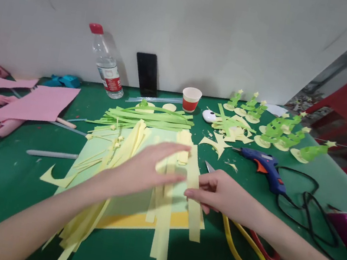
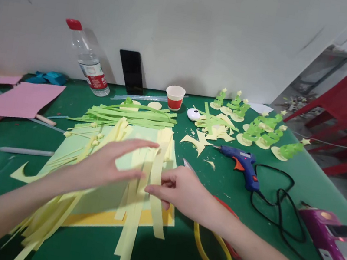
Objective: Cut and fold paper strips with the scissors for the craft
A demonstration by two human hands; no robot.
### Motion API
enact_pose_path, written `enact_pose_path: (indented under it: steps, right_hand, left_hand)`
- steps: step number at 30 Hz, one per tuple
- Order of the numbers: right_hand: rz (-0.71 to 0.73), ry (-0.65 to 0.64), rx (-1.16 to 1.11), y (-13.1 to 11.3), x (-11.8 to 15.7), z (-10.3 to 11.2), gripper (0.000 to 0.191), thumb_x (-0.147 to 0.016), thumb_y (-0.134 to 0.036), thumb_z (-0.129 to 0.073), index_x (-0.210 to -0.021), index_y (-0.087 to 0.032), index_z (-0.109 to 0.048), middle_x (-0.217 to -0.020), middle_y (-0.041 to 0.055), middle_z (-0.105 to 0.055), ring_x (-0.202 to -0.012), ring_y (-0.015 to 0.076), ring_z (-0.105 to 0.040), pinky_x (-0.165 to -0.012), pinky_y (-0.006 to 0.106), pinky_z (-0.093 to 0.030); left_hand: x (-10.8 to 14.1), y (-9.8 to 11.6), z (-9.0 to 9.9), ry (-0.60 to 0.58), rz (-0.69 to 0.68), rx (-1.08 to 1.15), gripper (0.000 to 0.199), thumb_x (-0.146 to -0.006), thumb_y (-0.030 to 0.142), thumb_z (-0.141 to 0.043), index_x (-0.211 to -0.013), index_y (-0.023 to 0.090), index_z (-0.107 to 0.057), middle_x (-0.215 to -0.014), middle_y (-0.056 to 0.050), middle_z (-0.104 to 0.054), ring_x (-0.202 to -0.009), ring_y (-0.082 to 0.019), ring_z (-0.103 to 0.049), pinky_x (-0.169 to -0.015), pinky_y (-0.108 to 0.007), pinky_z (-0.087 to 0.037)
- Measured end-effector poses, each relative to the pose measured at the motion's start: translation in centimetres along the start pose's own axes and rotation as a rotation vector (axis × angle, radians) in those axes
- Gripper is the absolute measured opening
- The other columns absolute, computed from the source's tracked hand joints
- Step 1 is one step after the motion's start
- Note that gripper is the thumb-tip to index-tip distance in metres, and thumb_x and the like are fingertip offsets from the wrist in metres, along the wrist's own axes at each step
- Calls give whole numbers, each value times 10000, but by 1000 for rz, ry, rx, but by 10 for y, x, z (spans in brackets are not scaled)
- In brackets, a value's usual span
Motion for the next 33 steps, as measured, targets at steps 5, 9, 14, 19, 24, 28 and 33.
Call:
enact_pose_path:
  steps: [5, 9, 14, 19, 24, 28, 33]
  right_hand:
    - [83, 38, 20, -12, 1, -7, 413, -774, -394, -497, -451, -166, -375, -420, -61, -311, -408, 53, -243, -390, 211, -185]
    - [214, 189, 76, -28, 6, 6, 328, -796, -393, -465, -572, -164, -534, -460, -53, -320, -433, 66, -253, -401, 212, -188]
    - [363, 490, 254, -42, 19, 29, 341, -646, -368, -655, -927, -185, -591, -777, 24, -569, -645, 130, -479, -536, 232, -365]
    - [413, 302, 185, -43, 17, 17, 75, -736, -240, -578, -684, -193, -604, -692, -3, -632, -651, 122, -552, -613, 233, -419]
    - [436, 451, 79, -50, 29, 39, 121, -736, -173, -556, -624, -179, -600, -628, -2, -643, -577, 99, -561, -529, 177, -436]
    - [450, 519, 85, -54, 34, 43, 115, -707, -173, -580, -593, -173, -595, -584, -3, -637, -535, 91, -556, -491, 166, -430]
    - [402, 502, 64, -50, 31, 37, 145, -681, -206, -640, -552, -174, -580, -551, -12, -617, -513, 87, -536, -480, 166, -427]
  left_hand:
    - [23, 27, -17, -52, 11, 87, 460, -770, 387, -580, -1184, 201, -506, -1154, -50, -607, -1026, -207, -566, -880, -302, -447]
    - [22, 17, -11, 73, 30, 197, 202, -821, 291, -515, -965, 208, -630, -918, -1, -693, -802, -152, -637, -689, -213, -493]
    - [26, -2, 4, 259, 226, 489, 70, -746, 238, -611, -790, 188, -635, -745, 15, -698, -661, -135, -651, -566, -187, -492]
    - [34, 0, 12, 338, 228, 674, 31, -725, 207, -639, -732, 200, -609, -737, 31, -688, -672, -121, -642, -534, -163, -492]
    - [34, -1, 11, 336, 232, 696, 32, -721, 199, -643, -721, 198, -611, -752, 28, -687, -661, -107, -628, -576, -162, -503]
    - [31, 0, 10, 313, 215, 597, 119, -674, 232, -687, -777, 202, -635, -769, 20, -679, -652, -110, -607, -596, -176, -492]
    - [30, 3, 10, 272, 217, 498, 47, -679, 237, -681, -658, 199, -663, -620, 36, -674, -538, -99, -572, -494, -168, -433]
Point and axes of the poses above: each hand's wrist, its own x-axis away from the middle knuckle, its own z-axis out of the back of the hand, y = z × x, the point moved 8 cm from there along -x, towards the middle knuckle
